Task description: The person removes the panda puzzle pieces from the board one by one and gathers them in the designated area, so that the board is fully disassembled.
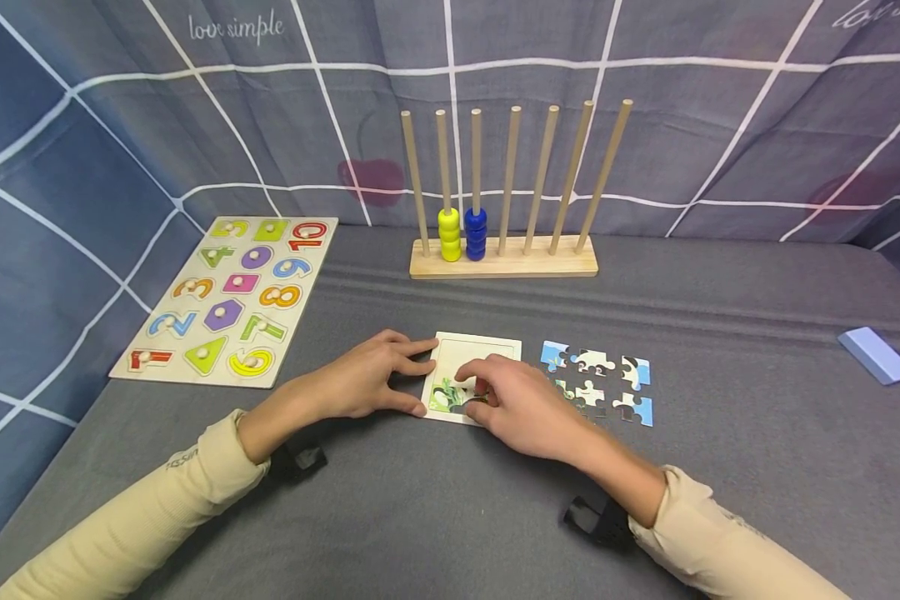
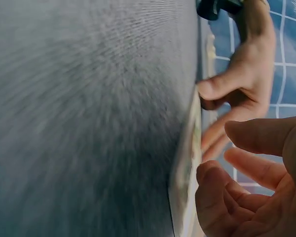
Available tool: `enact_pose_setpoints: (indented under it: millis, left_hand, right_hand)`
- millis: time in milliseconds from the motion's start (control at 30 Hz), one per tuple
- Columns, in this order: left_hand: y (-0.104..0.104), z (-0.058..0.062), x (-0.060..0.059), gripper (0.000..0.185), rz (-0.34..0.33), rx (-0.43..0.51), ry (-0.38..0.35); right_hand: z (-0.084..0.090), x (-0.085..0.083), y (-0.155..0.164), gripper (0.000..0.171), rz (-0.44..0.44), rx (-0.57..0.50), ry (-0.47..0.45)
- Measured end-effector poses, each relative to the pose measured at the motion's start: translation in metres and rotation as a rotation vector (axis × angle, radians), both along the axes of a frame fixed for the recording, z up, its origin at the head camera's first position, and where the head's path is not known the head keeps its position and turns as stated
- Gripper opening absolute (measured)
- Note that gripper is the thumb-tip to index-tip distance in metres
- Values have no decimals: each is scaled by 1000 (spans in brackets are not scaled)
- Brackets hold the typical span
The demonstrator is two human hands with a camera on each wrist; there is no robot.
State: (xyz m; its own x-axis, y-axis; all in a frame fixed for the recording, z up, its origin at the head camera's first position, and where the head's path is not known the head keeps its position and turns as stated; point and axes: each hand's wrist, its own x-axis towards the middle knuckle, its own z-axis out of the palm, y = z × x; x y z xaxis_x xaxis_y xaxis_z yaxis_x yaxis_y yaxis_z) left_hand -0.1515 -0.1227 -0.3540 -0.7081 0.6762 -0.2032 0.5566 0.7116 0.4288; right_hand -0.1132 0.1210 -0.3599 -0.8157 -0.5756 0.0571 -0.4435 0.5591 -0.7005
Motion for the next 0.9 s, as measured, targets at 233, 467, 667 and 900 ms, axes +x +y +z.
enact_pose_setpoints:
  millis: [233,467,667,900]
  left_hand:
    - [-1,0,0,64,-2,18,5]
    - [-1,-1,-1,64,-2,19,-1]
    - [-2,-3,-1,63,4,36,-6]
    - [-2,-3,-1,63,-2,35,0]
  right_hand:
    - [-8,-10,-22,28,15,79,24]
    - [-8,-9,-28,29,1,164,31]
    - [-9,-5,-29,28,-9,138,93]
    - [-10,-3,-29,29,-6,124,122]
